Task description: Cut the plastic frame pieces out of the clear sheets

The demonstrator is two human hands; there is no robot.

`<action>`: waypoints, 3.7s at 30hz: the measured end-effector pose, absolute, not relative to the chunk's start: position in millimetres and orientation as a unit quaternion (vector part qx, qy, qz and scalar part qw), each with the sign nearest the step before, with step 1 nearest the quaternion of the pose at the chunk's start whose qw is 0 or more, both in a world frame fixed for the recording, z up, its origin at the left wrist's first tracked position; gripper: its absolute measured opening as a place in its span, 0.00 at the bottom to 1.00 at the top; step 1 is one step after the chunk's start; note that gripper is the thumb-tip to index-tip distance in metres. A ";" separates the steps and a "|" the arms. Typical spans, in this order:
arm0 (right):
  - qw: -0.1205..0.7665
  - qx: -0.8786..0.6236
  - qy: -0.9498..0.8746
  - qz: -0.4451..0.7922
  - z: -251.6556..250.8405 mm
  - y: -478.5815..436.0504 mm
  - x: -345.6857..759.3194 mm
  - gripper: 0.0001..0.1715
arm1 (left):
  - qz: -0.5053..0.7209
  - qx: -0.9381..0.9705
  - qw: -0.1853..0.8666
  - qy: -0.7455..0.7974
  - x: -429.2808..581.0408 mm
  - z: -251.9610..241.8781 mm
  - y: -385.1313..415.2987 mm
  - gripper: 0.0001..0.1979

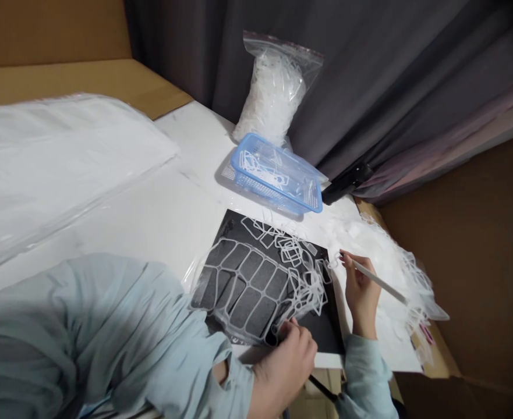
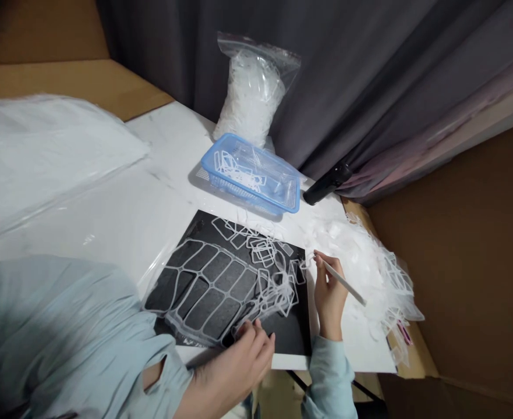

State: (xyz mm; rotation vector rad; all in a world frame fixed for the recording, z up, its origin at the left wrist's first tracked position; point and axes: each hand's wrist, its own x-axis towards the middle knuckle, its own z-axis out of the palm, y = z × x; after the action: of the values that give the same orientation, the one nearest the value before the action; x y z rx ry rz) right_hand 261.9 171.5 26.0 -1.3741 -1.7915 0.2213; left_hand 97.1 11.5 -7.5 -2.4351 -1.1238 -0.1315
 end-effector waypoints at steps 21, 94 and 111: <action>0.191 -0.428 -0.820 0.329 38.2 90.1 265.4 0.08 | -0.049 -0.870 0.267 -0.412 94.2 -2.8 13.8 0.21; 0.348 -0.333 -0.647 0.591 -0.3 218.0 255.0 0.14 | 0.087 -0.913 -0.156 -0.366 24.3 248.0 138.0 0.19; 0.373 -0.280 -0.551 0.692 -9.4 227.3 254.5 0.10 | 0.017 -0.888 -0.141 -0.437 23.2 342.0 166.7 0.12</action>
State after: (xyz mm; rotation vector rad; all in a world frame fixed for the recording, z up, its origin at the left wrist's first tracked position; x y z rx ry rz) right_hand 254.5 227.3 -9.4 -0.7179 -1.4115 1.7730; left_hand 23.2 166.7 342.0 -3.0733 -1.5110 0.0585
